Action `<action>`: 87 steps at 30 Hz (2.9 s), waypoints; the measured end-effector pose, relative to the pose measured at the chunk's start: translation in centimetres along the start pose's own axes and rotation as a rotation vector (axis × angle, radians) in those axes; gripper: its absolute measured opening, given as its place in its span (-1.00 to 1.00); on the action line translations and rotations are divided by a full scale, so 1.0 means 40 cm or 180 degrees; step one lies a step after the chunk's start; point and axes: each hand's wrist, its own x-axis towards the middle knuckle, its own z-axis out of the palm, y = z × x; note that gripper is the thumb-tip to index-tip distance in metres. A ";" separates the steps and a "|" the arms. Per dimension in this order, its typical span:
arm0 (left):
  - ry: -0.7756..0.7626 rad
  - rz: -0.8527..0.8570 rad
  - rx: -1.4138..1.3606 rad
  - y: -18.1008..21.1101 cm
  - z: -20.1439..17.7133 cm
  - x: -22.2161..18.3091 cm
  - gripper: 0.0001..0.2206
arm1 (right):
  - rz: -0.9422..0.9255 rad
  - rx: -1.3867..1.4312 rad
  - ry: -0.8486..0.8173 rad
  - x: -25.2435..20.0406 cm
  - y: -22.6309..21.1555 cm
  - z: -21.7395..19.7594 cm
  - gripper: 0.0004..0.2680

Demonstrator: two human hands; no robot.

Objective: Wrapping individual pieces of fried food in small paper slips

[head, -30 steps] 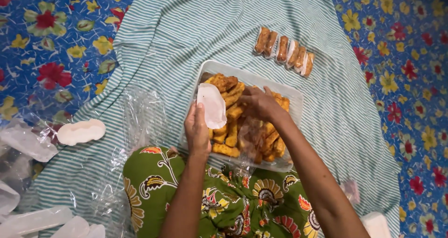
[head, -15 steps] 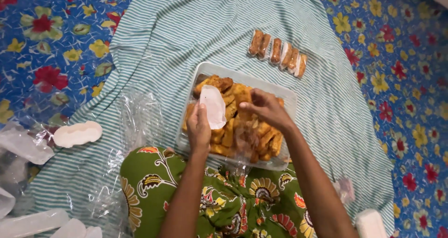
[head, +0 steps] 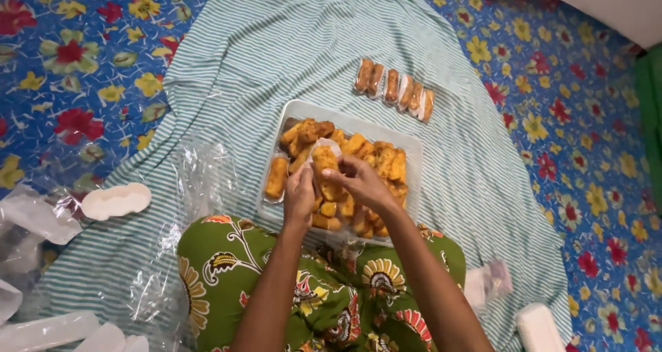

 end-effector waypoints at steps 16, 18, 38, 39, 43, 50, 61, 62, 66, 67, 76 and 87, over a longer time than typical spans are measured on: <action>-0.0317 -0.0502 -0.1011 -0.044 -0.003 0.017 -0.68 | 0.0261 -0.0674 0.0370 -0.006 0.027 -0.040 -0.76; -0.0359 -0.0523 -0.1040 -0.054 -0.005 0.026 -0.68 | 0.0482 -0.0654 0.0434 -0.001 0.034 -0.043 -0.70; -0.0523 -0.0059 -0.0012 -0.001 0.000 -0.011 -0.79 | 0.0180 -0.0108 0.1085 -0.012 0.147 -0.109 -0.70; -0.0535 -0.0072 0.0003 0.000 -0.003 -0.009 -0.79 | 0.0191 -0.0098 0.1102 -0.026 0.153 -0.108 -0.70; -0.0703 -0.0285 0.1209 -0.033 -0.010 0.010 -0.72 | 0.0643 0.0312 0.0905 -0.059 0.219 -0.111 -0.73; -0.1261 0.0057 0.1832 -0.005 -0.002 -0.034 -0.43 | 0.0780 0.0713 0.1061 -0.114 0.258 -0.092 -0.86; -0.1725 0.0147 0.1710 0.006 -0.008 -0.070 -0.27 | 0.0777 0.1265 0.1509 -0.202 0.244 -0.020 -0.89; -0.1797 0.0154 0.1736 0.023 -0.006 -0.083 -0.28 | 0.0747 0.1631 0.1641 -0.208 0.245 -0.013 -0.88; -0.2150 0.0455 0.1534 -0.029 -0.006 -0.100 -0.24 | 0.0517 0.2753 0.1474 -0.207 0.335 -0.050 -0.66; -0.2227 0.0510 0.1590 -0.025 0.000 -0.113 -0.21 | 0.0538 0.3058 0.1399 -0.211 0.318 -0.040 -0.54; -0.2682 0.1142 0.2372 0.005 0.025 -0.165 -0.17 | 0.0621 0.3518 0.1340 -0.213 0.389 -0.024 -0.49; -0.2585 0.1573 0.3063 -0.035 0.011 -0.152 -0.22 | 0.0760 0.3923 0.1261 -0.228 0.367 0.003 -0.51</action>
